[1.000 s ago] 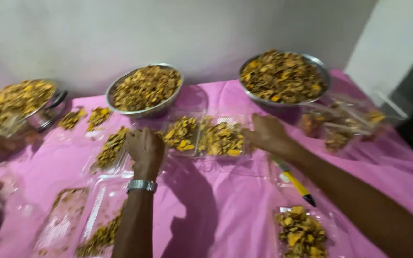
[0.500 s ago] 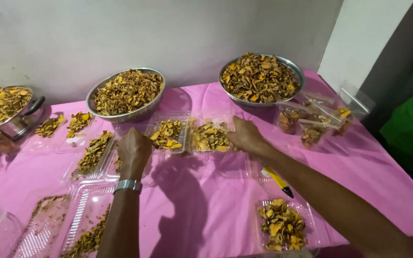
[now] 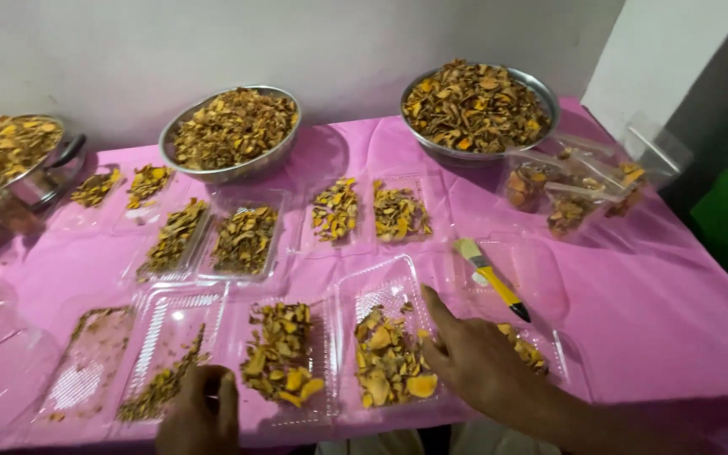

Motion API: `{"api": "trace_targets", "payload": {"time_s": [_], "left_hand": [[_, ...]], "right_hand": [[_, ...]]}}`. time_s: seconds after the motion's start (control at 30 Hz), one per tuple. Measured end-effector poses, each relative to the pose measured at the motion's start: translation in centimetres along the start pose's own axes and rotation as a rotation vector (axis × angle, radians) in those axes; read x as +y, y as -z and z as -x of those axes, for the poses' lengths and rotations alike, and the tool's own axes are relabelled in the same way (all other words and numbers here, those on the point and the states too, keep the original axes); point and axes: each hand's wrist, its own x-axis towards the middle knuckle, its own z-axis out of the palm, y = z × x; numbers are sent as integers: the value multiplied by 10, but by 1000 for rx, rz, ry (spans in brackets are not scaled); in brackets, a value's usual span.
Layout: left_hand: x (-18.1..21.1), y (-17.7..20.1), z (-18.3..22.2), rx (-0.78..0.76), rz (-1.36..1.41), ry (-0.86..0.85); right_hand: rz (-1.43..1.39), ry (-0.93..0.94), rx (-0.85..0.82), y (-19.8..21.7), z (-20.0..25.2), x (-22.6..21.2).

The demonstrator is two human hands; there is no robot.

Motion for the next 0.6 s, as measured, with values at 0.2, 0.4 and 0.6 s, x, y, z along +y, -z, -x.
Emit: {"api": "trace_targets", "payload": {"time_s": [0.2,0.4,0.6], "left_hand": [[-23,-31,0,-2,83,-61],[-25,-54,-21,60,99,-105],[-9,-44,-24,-13,-68,-87]], "right_hand": [[330,2,1,-22,-24,12],[597,217,411,23,-7,36],[411,14,393,62,-23,61]]}}
